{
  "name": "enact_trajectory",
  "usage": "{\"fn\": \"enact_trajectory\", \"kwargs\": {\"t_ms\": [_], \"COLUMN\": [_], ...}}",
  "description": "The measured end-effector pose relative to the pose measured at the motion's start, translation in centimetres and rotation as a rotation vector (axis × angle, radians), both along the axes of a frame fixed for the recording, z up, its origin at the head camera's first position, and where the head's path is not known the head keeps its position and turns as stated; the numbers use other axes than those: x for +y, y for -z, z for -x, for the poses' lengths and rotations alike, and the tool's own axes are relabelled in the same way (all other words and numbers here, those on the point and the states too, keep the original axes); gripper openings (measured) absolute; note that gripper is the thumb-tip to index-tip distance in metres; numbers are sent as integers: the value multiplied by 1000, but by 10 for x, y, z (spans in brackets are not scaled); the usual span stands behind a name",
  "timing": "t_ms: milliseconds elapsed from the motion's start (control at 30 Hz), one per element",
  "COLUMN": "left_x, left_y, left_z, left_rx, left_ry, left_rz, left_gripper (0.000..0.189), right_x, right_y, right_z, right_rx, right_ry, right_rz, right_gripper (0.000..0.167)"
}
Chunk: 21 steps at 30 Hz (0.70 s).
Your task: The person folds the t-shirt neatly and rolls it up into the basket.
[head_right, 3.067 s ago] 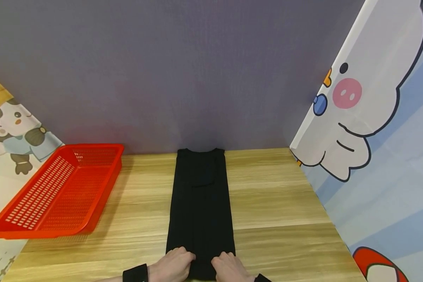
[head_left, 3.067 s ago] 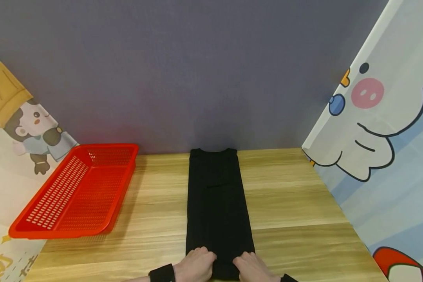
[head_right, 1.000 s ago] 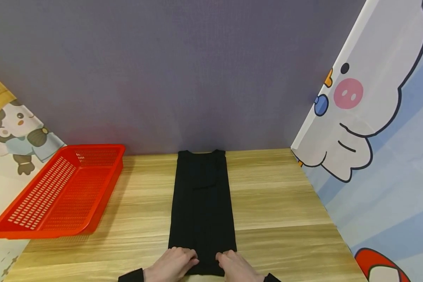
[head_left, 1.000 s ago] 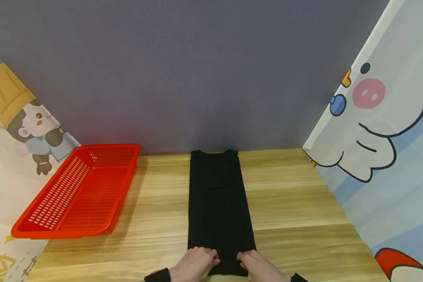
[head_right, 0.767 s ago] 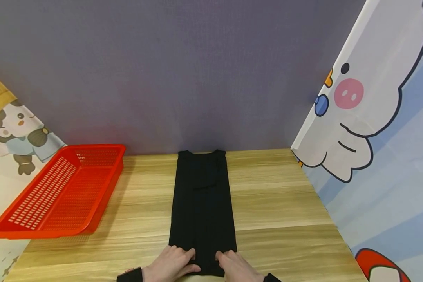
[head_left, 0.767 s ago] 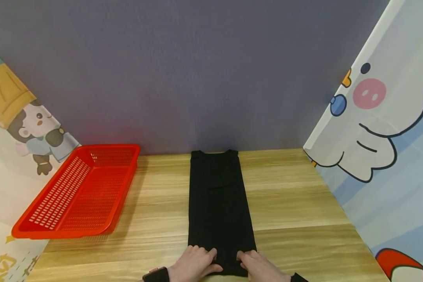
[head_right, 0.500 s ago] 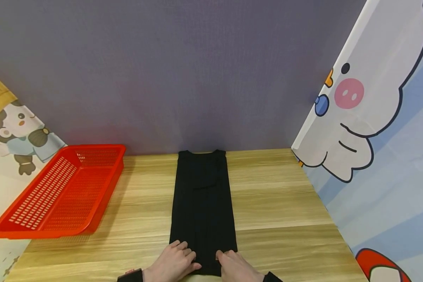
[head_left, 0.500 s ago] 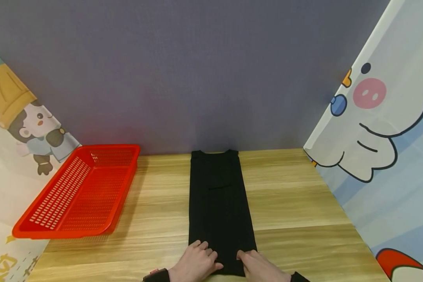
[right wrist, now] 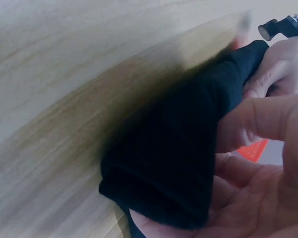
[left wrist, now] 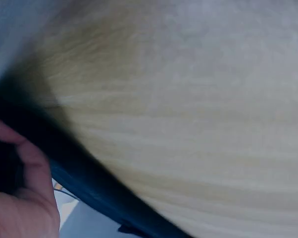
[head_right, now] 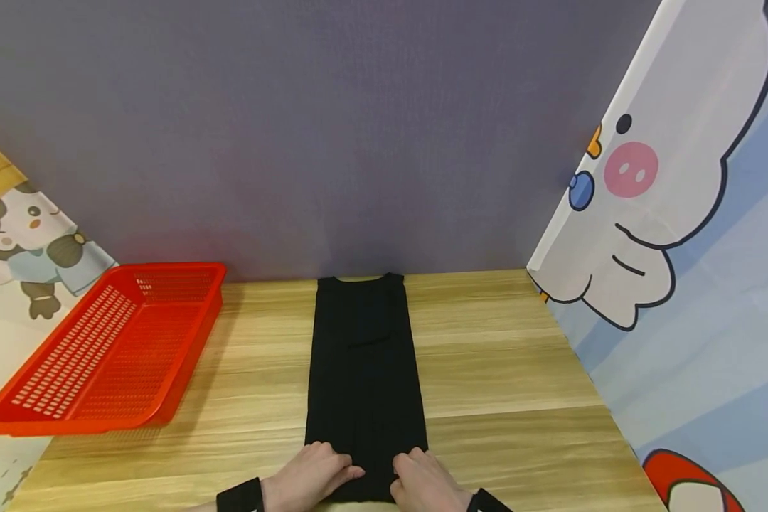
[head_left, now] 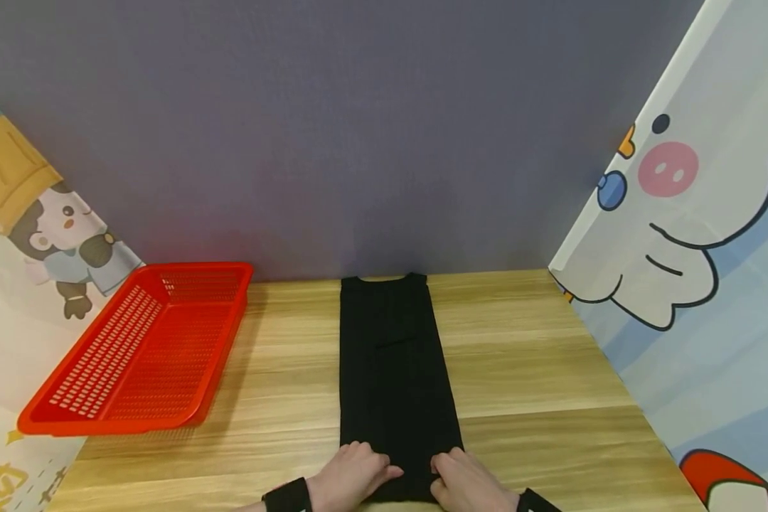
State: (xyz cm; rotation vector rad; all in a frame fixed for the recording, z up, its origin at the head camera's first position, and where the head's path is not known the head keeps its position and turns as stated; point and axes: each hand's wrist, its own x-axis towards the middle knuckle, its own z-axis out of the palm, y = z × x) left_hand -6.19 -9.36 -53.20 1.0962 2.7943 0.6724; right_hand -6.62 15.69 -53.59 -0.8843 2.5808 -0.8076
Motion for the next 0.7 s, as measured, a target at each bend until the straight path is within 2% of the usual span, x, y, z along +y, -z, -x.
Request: {"fn": "enact_trajectory", "kwargs": {"t_ms": [67, 167, 333, 467, 533, 700], "left_x": [-2, -4, -4, -5, -6, -7], "left_y": [1, 2, 2, 0, -1, 0], "left_z": [2, 3, 0, -2, -3, -4], "left_rx": [-61, -97, -34, 2, 9, 88], "left_ry": [-23, -53, -44, -7, 5, 4], "left_rz": [-20, -8, 12, 31, 46, 64], "left_gripper": [48, 51, 57, 57, 58, 59], "right_x": [-3, -6, -7, -7, -7, -4], "right_y": [-7, -15, -21, -19, -18, -13], "right_z": [-1, -3, -3, -4, -4, -2], "right_rx": [5, -24, 1, 43, 52, 62], "right_ry": [6, 26, 24, 4, -6, -16], "right_rz": [-18, -49, -111, -139, -136, -120], "right_gripper": [21, 16, 8, 13, 14, 10]}}
